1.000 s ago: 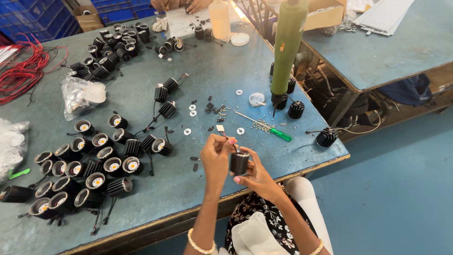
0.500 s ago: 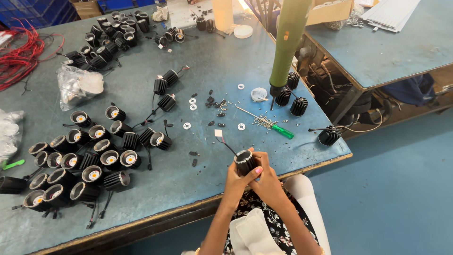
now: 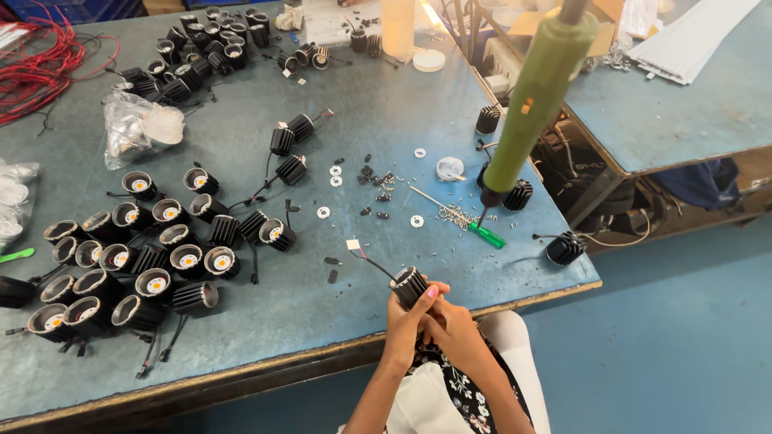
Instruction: The person assembles light fixtures by hand and with tools, placing LEDs and plastic rings onto heat sinks and then using an electric screwdriver to secure components with screws.
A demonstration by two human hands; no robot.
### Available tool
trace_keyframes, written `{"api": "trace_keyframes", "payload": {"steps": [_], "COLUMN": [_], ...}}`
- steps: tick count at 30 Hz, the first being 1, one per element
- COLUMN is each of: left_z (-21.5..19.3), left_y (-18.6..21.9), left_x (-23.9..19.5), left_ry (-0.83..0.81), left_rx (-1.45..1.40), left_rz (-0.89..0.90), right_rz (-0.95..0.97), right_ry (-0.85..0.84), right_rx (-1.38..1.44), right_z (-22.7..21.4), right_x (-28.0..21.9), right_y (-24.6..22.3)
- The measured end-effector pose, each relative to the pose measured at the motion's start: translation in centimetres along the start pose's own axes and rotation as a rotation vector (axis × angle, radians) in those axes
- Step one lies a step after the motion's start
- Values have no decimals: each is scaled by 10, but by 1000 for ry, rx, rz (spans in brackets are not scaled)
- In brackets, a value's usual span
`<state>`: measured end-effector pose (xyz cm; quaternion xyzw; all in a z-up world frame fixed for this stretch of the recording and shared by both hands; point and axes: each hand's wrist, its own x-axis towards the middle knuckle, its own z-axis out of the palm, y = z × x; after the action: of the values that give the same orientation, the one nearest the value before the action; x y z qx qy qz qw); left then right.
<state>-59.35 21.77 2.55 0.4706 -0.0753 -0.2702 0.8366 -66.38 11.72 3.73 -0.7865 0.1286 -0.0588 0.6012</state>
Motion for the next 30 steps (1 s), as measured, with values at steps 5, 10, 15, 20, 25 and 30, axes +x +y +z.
{"api": "trace_keyframes", "payload": {"steps": [5, 10, 15, 20, 25, 30], "left_z": [-9, -22, -23, -11, -5, -1], "left_y": [-8, 3, 21, 22, 20, 22], "left_x": [19, 43, 40, 23, 16, 9], "left_ry": [5, 37, -79, -86, -88, 3], "left_rx": [69, 41, 91, 71, 148, 473], "left_rz": [21, 224, 266, 178, 102, 352], "right_rz": [-71, -59, -186, -120, -135, -208], "right_ry": [-9, 3, -43, -88, -92, 138], "right_rx": [31, -52, -43, -6, 3, -55], "right_z": [-1, -1, -13, -9, -6, -39], "right_x": [8, 13, 18, 19, 16, 8], "right_y": [16, 28, 26, 31, 32, -8]}}
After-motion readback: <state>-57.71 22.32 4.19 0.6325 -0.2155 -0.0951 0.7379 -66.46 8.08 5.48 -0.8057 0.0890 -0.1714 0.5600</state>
